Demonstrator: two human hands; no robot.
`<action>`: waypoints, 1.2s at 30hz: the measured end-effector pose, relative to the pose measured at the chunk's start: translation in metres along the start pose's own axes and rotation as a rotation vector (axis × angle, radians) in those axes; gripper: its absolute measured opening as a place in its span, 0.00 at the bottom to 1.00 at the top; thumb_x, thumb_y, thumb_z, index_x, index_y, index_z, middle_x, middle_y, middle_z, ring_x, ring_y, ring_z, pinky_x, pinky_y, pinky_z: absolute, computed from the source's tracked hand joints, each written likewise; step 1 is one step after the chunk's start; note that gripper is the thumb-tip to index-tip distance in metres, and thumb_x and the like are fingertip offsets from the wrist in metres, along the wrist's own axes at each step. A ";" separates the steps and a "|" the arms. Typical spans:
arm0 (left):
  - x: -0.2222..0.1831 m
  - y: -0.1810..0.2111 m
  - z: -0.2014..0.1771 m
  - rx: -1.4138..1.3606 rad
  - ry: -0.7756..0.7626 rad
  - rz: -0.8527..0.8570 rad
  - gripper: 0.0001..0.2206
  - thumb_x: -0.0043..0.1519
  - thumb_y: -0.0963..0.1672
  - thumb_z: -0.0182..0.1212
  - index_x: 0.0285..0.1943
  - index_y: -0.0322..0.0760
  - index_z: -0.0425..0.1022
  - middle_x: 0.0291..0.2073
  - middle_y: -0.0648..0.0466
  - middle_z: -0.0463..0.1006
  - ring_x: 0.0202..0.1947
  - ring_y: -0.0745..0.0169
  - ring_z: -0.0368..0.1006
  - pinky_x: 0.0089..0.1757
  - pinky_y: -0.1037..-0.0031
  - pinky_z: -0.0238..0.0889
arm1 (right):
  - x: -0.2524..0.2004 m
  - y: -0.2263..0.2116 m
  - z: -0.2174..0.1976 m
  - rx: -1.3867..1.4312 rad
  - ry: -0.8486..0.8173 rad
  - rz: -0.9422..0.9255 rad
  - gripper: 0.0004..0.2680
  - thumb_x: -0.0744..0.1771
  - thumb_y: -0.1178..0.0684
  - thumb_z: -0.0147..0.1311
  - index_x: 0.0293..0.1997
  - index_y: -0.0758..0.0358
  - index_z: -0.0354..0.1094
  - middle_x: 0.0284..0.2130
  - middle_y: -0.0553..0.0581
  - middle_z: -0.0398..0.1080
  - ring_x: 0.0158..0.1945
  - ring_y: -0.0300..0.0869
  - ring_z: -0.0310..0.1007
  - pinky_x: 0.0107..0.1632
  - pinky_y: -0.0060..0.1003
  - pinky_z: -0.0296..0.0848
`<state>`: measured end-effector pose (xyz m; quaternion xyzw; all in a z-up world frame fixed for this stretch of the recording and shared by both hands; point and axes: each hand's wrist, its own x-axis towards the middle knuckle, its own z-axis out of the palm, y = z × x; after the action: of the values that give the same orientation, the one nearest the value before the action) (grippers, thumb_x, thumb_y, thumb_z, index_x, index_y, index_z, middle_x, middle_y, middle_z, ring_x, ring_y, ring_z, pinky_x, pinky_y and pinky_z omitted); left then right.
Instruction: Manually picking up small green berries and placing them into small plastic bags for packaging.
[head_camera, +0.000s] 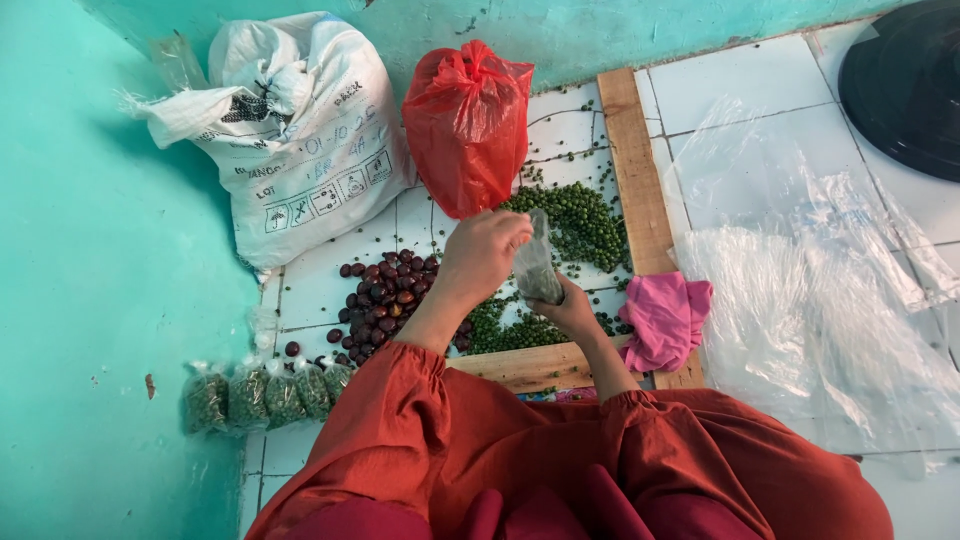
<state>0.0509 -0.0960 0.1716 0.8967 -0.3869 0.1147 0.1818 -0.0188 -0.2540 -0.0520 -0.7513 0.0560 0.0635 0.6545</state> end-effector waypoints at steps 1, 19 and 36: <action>-0.005 -0.009 0.006 -0.006 -0.004 -0.001 0.09 0.76 0.49 0.54 0.52 0.46 0.80 0.48 0.50 0.83 0.48 0.48 0.82 0.46 0.57 0.78 | -0.004 0.000 -0.002 -0.001 0.001 0.007 0.26 0.67 0.54 0.69 0.75 0.63 0.61 0.65 0.75 0.67 0.69 0.77 0.64 0.65 0.82 0.69; -0.156 -0.058 0.184 -0.116 -0.593 -0.950 0.13 0.67 0.33 0.57 0.61 0.25 0.72 0.65 0.28 0.67 0.61 0.32 0.75 0.51 0.50 0.80 | -0.009 -0.014 -0.008 0.090 -0.035 0.030 0.21 0.68 0.57 0.65 0.71 0.64 0.64 0.63 0.76 0.68 0.71 0.79 0.60 0.70 0.83 0.62; -0.112 -0.101 0.042 -1.486 0.375 -1.015 0.07 0.60 0.35 0.70 0.46 0.28 0.82 0.40 0.42 0.82 0.32 0.57 0.83 0.42 0.72 0.84 | -0.017 -0.014 -0.002 0.014 -0.073 0.009 0.22 0.67 0.56 0.67 0.70 0.65 0.65 0.62 0.77 0.68 0.71 0.79 0.60 0.70 0.84 0.60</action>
<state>0.0526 0.0233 0.0707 0.5784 0.1147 -0.1134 0.7997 -0.0334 -0.2544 -0.0352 -0.7437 0.0358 0.0933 0.6610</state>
